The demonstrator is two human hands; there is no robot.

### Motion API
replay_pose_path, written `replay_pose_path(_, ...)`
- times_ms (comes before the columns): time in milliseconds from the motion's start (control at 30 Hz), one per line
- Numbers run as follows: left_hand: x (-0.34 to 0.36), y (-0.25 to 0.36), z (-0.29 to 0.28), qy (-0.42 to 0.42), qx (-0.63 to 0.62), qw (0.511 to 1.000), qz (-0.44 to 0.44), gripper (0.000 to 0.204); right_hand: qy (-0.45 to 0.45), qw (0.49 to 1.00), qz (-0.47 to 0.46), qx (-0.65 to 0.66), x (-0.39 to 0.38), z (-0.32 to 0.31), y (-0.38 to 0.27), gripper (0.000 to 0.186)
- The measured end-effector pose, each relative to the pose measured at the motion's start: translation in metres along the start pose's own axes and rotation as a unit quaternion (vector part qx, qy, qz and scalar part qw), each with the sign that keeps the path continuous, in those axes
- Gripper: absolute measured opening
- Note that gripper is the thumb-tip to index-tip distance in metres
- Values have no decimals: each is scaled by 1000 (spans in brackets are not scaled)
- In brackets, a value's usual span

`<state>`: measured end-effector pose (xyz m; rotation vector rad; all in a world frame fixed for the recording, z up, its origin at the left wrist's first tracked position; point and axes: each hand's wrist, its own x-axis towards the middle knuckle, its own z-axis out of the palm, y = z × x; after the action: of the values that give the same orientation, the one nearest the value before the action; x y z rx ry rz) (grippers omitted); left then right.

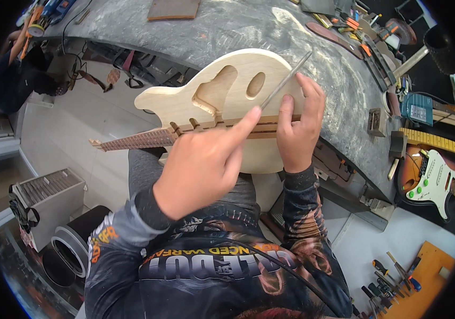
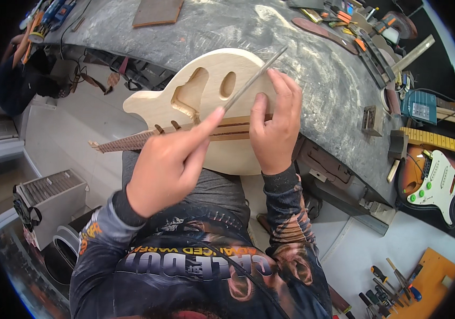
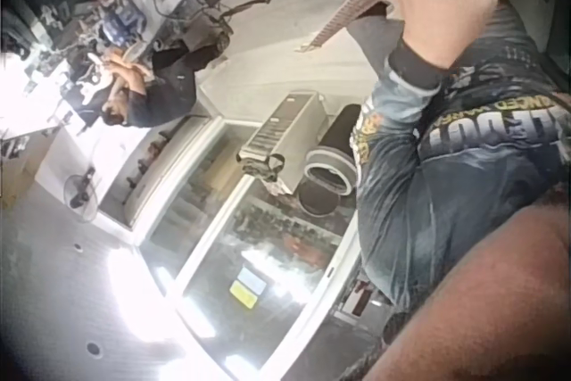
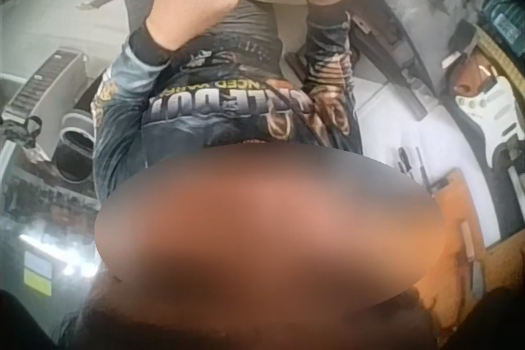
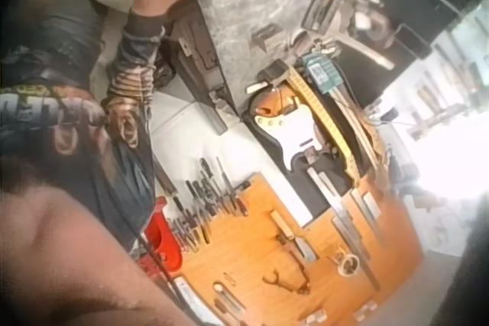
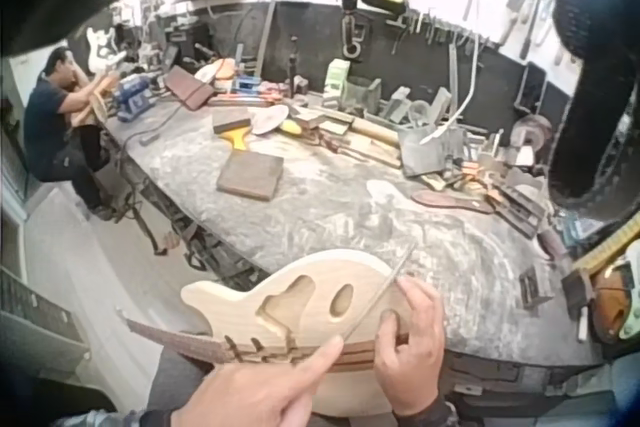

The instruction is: The person sands the surface and edges of a wooden electric guitar body using a sanding block and a file, turning the instrument over to reach different areas.

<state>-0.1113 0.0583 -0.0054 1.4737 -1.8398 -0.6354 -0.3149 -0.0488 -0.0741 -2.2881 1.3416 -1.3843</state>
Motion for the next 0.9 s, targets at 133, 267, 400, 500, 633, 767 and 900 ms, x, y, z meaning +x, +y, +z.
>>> replay_pose_path(133,53,-30,10,66,16,998,18,59,-20,999,-18,-17,14,3,-5,50)
replay_pose_path(267,17,-19,2,52,-46,997,-28,59,-63,997,-20,-29,35,6,-12,47)
replay_pose_path(400,-7,-21,0,65,-78,994,-33,60,-54,997,-36,-37,36,15,-11,45)
replay_pose_path(500,28,-45,-2,70,-39,997,-14,59,-55,996,-23,-60,35,15,-11,47)
replay_pose_path(633,40,-68,-5,118,-158,978,-61,54,-80,986,-55,-139,36,19,-16,47)
replay_pose_path(767,35,-86,-27,181,-244,948,-93,45,-124,959,-134,-219,47,38,-40,50)
replay_pose_path(900,70,-139,-64,195,-118,971,-74,42,-248,922,-229,-190,55,50,-55,51)
